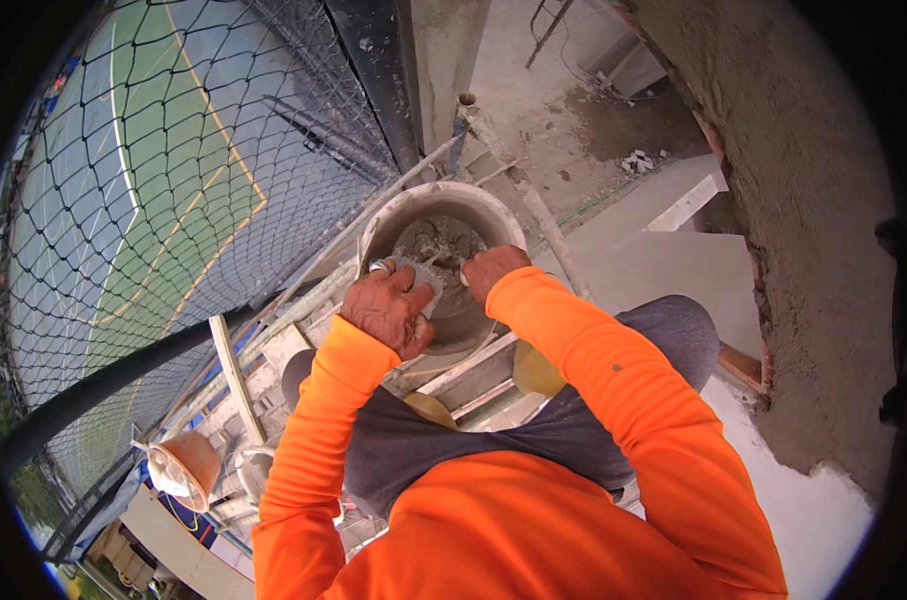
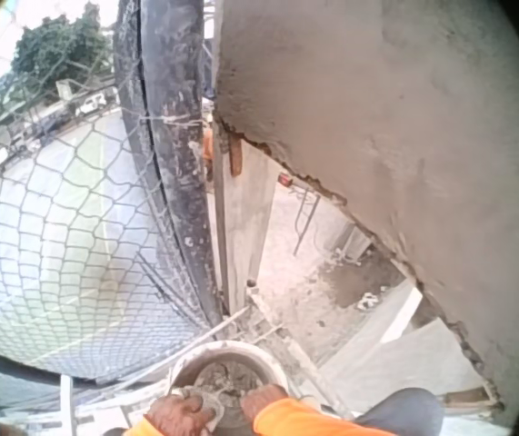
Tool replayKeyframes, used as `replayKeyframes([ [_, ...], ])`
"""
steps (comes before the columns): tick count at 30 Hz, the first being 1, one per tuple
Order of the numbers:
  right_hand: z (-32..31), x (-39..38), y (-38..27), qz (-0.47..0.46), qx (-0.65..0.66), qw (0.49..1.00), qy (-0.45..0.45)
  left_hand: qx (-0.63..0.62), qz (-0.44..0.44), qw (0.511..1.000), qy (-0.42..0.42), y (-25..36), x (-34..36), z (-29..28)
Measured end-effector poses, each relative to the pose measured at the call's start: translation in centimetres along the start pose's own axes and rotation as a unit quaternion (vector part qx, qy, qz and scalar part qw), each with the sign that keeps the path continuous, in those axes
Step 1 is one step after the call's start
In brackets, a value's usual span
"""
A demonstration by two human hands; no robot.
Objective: The person mixes cement in a bucket, then scoops it with a trowel and applies it to a vertical wall. They smooth the surface with a float, repeating the cycle of scooping and spreading to build up a uniform plaster layer.
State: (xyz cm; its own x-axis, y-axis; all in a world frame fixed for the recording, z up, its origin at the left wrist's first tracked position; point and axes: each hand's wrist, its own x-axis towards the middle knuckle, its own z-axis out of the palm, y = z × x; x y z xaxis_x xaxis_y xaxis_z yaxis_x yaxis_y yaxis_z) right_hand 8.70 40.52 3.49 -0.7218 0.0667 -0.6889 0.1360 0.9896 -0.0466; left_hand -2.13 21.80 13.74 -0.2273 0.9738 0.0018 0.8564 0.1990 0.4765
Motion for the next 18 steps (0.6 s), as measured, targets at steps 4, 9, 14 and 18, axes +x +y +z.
replayKeyframes([
  [4,-0.7,-1.1,-0.7,0.004,0.027,1.000,-0.015,0.050,-0.085,0.989,0.109,1.4,-5.0,-4.2],
  [9,-5.9,-5.1,0.3,-0.012,-0.077,0.996,0.037,0.139,-0.234,0.940,0.207,2.7,-16.4,-9.7],
  [14,-8.7,-1.1,0.4,0.027,-0.153,0.984,0.090,0.176,-0.408,0.869,0.217,2.2,-31.1,-8.1],
  [18,-4.8,3.0,-4.4,-0.083,-0.224,0.971,0.031,0.174,-0.619,0.759,0.103,1.6,-43.4,-0.5],
])
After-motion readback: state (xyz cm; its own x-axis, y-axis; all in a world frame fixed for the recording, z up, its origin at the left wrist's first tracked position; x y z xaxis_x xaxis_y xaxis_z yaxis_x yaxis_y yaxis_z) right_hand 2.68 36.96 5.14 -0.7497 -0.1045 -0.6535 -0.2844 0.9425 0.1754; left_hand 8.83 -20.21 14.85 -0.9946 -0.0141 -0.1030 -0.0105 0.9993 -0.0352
